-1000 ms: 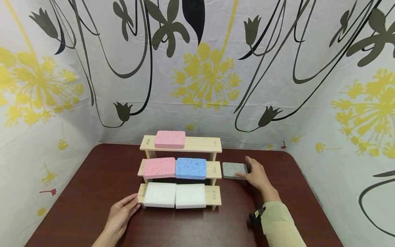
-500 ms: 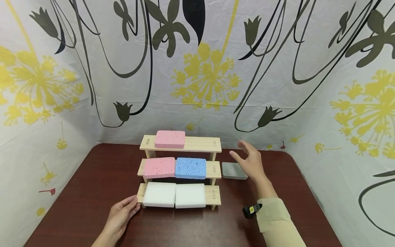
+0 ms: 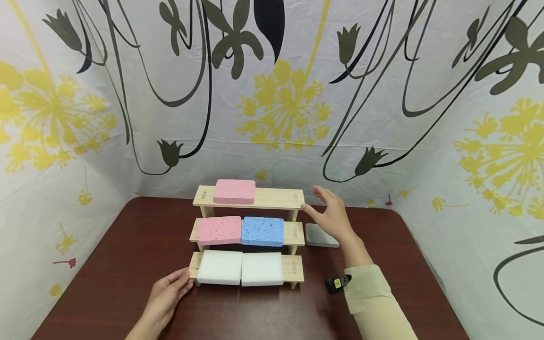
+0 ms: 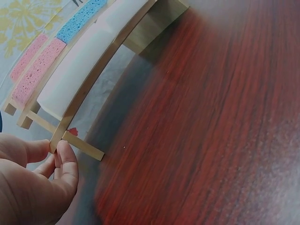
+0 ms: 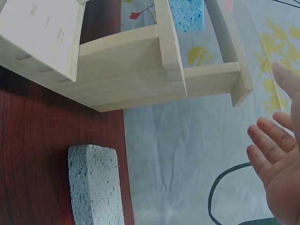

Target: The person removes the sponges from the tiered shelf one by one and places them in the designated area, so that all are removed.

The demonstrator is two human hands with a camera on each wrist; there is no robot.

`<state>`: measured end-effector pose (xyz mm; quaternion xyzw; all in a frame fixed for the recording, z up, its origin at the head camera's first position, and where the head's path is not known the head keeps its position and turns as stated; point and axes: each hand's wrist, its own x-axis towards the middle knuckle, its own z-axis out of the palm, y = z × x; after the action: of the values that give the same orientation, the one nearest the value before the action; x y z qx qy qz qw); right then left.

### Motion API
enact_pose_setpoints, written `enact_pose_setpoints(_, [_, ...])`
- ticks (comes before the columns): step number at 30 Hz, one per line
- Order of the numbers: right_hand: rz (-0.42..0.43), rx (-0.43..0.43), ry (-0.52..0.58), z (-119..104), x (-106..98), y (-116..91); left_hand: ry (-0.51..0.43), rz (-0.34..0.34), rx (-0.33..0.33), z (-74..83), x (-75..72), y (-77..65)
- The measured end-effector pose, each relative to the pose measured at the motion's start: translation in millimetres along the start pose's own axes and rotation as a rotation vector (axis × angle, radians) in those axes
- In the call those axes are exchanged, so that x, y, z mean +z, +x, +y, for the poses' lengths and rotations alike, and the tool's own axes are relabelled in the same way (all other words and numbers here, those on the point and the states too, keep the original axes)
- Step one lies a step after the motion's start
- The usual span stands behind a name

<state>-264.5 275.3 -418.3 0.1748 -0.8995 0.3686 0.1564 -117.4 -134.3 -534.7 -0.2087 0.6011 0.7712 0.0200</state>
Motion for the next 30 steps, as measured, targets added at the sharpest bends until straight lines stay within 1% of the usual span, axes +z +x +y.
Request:
enact_pose_setpoints(6, [-0.013,-0.013,-0.003,-7,1,4,0.005,-0.006,0.008,1.9,0.5,-0.3])
enact_pose_setpoints(13, [-0.023,-0.053,-0.007,-15,4,11,0.013,-0.012,0.007,2.5,0.4,0.2])
enact_pose_setpoints(22, [-0.052,-0.06,0.005,-24,13,17,0.014,-0.016,0.005,1.9,0.4,1.3])
enact_pose_setpoints(27, [-0.059,-0.086,-0.013,-29,18,20,0.028,-0.009,0.004,2.6,0.7,-0.1])
enact_pose_setpoints(30, [-0.073,-0.088,-0.024,-35,21,22,0.031,-0.009,0.003,2.8,0.4,-0.6])
